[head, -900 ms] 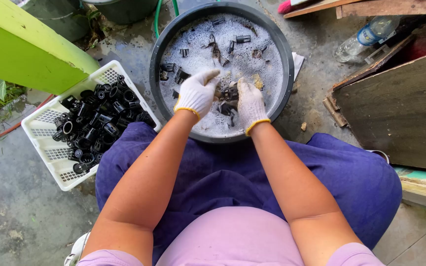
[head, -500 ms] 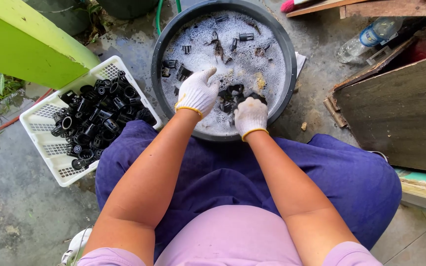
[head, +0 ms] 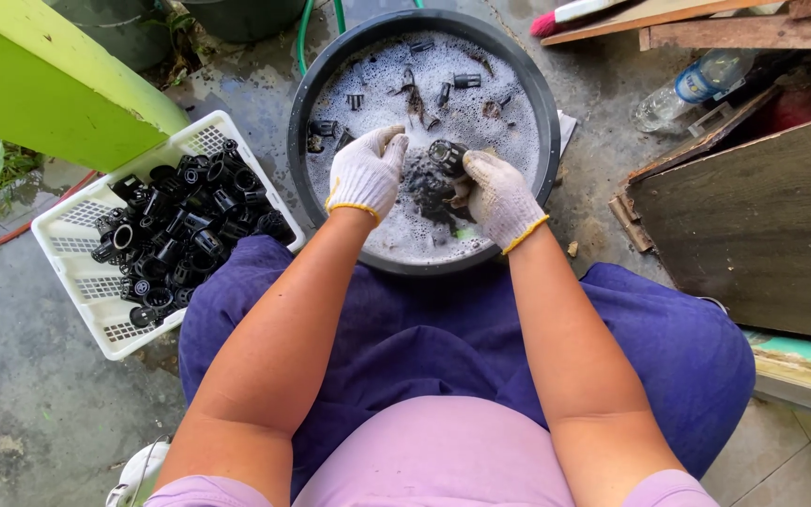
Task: Washing small black plastic hydroponic net pots in a basin of soapy water.
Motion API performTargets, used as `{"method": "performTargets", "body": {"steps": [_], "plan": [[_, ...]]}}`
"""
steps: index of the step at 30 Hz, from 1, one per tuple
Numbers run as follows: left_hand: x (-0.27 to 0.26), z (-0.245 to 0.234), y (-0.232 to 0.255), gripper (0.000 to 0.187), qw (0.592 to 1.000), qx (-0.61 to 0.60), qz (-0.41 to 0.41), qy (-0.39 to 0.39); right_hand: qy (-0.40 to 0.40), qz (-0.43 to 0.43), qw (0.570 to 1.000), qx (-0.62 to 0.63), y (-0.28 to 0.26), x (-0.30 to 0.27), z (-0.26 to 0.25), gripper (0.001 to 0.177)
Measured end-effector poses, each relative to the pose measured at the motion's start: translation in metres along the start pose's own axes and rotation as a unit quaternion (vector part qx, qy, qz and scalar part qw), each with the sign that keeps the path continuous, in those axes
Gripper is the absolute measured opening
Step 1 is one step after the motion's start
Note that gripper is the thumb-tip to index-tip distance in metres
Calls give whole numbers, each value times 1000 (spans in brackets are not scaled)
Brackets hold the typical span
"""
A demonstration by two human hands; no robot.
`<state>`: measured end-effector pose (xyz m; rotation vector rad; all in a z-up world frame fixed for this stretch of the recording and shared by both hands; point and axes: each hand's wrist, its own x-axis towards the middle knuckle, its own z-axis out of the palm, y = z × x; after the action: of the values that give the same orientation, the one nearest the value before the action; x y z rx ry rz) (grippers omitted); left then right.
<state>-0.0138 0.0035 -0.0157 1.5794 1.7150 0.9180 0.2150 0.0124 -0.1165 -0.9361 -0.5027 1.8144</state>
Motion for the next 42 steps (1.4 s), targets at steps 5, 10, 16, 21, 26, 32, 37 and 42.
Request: {"method": "performTargets", "body": {"steps": [5, 10, 16, 21, 26, 32, 37, 42], "plan": [[-10, -9, 25, 36, 984, -143, -54, -95, -26, 13, 1000, 11, -8, -11, 16, 19], [-8, 9, 9, 35, 952, -263, -33, -150, -52, 21, 998, 17, -12, -27, 38, 26], [-1, 8, 4, 28, 943, -297, -72, -134, -27, 39, 998, 45, -20, -30, 50, 27], [-10, -19, 36, 30, 977, -168, -62, -117, -60, 1, 997, 41, -13, -19, 29, 22], [-4, -1, 7, 31, 958, -212, -75, -178, -39, 3, 999, -30, -11, -20, 30, 24], [-2, 2, 7, 31, 970, -166, -72, -165, -14, 0, 1000, -19, -10, -19, 28, 24], [-2, -6, 15, 32, 984, -132, -51, -107, -29, -1, 999, -15, -10, -19, 23, 24], [-7, -11, 21, 34, 982, -88, -15, -164, -16, -12, 1000, 2, -1, -8, 11, 19]]}}
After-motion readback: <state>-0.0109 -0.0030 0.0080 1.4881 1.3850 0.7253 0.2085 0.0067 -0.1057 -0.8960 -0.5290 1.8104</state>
